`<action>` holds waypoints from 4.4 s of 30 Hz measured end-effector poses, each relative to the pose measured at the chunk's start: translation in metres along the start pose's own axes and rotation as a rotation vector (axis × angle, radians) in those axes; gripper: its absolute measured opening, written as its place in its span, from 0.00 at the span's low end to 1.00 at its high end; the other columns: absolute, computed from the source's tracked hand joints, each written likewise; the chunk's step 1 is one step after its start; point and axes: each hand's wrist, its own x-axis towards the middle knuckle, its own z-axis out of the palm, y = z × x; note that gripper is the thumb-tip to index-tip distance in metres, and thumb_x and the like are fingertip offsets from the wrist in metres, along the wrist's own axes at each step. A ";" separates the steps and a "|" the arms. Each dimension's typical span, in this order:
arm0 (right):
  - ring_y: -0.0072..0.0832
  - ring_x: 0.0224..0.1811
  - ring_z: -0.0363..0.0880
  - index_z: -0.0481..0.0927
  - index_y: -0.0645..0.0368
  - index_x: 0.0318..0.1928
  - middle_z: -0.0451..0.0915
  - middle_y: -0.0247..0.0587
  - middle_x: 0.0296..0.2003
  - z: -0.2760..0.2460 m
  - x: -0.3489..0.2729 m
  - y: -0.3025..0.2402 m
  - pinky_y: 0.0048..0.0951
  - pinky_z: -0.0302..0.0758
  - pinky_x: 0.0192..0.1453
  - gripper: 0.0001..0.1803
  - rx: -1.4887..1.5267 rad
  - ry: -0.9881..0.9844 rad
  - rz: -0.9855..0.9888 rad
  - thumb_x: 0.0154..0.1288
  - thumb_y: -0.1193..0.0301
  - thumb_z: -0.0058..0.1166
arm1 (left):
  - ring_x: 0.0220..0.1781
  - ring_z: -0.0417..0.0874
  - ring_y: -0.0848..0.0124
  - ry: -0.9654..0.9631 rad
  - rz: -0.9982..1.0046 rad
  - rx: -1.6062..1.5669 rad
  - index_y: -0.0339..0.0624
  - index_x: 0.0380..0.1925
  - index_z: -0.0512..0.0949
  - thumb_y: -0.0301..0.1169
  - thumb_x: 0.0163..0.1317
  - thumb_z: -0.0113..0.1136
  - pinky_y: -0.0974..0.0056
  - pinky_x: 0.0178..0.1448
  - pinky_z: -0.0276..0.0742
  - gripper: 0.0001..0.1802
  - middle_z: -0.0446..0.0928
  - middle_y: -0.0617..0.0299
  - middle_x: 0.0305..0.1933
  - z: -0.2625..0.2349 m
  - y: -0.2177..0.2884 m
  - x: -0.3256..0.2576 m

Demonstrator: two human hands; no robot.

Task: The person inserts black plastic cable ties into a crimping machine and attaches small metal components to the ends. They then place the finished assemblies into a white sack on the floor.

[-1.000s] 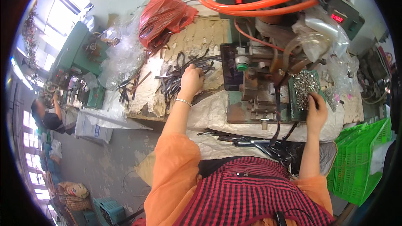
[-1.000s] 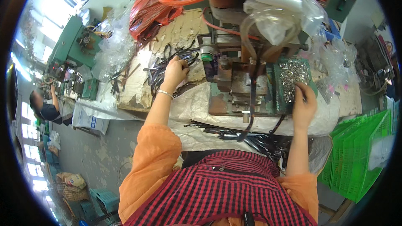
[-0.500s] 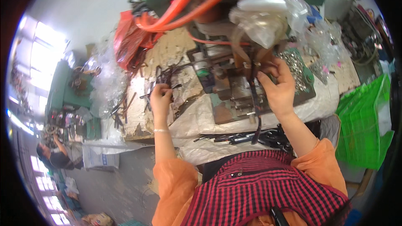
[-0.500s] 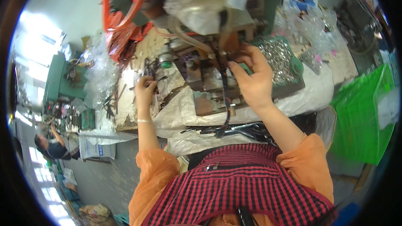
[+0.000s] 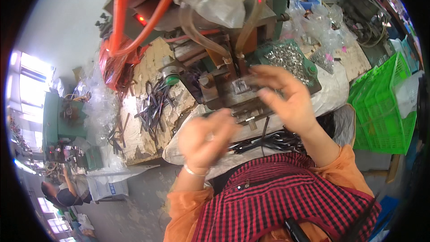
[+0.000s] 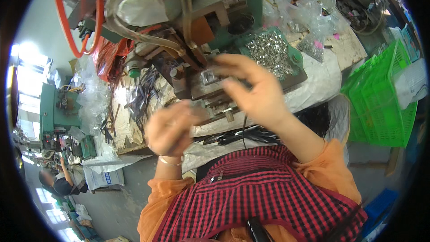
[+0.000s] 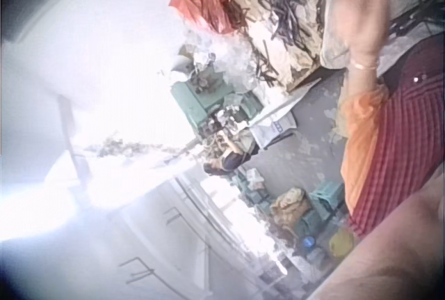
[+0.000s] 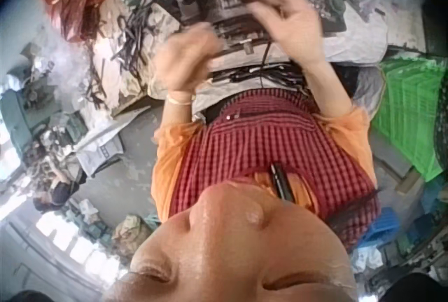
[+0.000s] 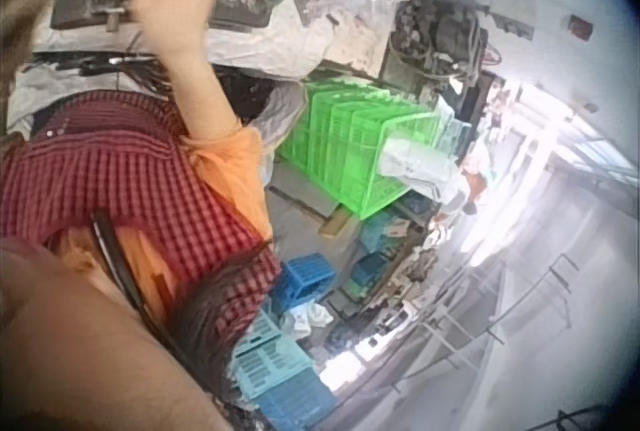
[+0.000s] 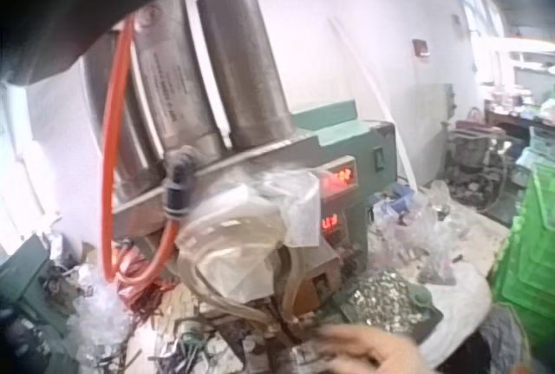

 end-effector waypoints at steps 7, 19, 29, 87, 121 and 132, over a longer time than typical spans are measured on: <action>0.51 0.62 0.75 0.86 0.56 0.41 0.82 0.51 0.52 -0.104 0.011 0.088 0.46 0.71 0.65 0.10 -1.347 0.351 -0.372 0.56 0.72 0.65 | 0.20 0.77 0.74 0.063 0.150 -0.101 0.44 0.36 0.84 0.29 0.46 0.79 0.69 0.21 0.69 0.16 0.85 0.60 0.42 0.051 -0.001 -0.001; 0.46 0.46 0.81 0.83 0.62 0.44 0.84 0.49 0.41 -0.120 0.024 0.106 0.40 0.75 0.53 0.10 -1.197 0.421 -0.289 0.64 0.72 0.59 | 0.22 0.77 0.72 0.089 0.045 -0.131 0.44 0.34 0.82 0.32 0.52 0.72 0.67 0.26 0.73 0.11 0.83 0.58 0.44 0.036 0.009 -0.010; 0.23 0.38 0.79 0.81 0.63 0.44 0.81 0.36 0.35 -0.105 0.035 0.108 0.25 0.74 0.46 0.08 -0.659 0.423 -0.190 0.65 0.77 0.57 | 0.52 0.79 0.50 -0.452 -0.586 0.607 0.50 0.34 0.88 0.25 0.47 0.62 0.51 0.56 0.77 0.13 0.82 0.55 0.54 -0.017 -0.195 -0.156; 0.50 0.60 0.76 0.84 0.61 0.35 0.82 0.52 0.50 -0.104 0.029 0.097 0.46 0.71 0.64 0.09 -1.169 0.425 -0.337 0.55 0.71 0.67 | 0.21 0.79 0.73 0.006 0.168 -0.105 0.44 0.38 0.83 0.30 0.49 0.78 0.69 0.21 0.71 0.16 0.85 0.58 0.41 0.047 -0.004 -0.002; 0.28 0.40 0.83 0.84 0.63 0.44 0.85 0.40 0.38 -0.089 0.005 0.077 0.27 0.77 0.47 0.06 -0.795 0.532 -0.229 0.67 0.77 0.57 | 0.28 0.80 0.75 0.292 -1.104 0.292 0.33 0.45 0.79 0.32 0.72 0.60 0.69 0.37 0.74 0.11 0.85 0.60 0.29 -0.033 -0.205 -0.135; 0.34 0.42 0.83 0.88 0.61 0.43 0.86 0.43 0.37 -0.034 0.006 0.018 0.30 0.76 0.50 0.10 -0.610 0.224 -0.307 0.60 0.79 0.63 | 0.47 0.86 0.71 0.588 -1.181 -0.466 0.36 0.52 0.78 0.38 0.74 0.57 0.70 0.46 0.83 0.17 0.85 0.55 0.48 -0.054 -0.162 -0.113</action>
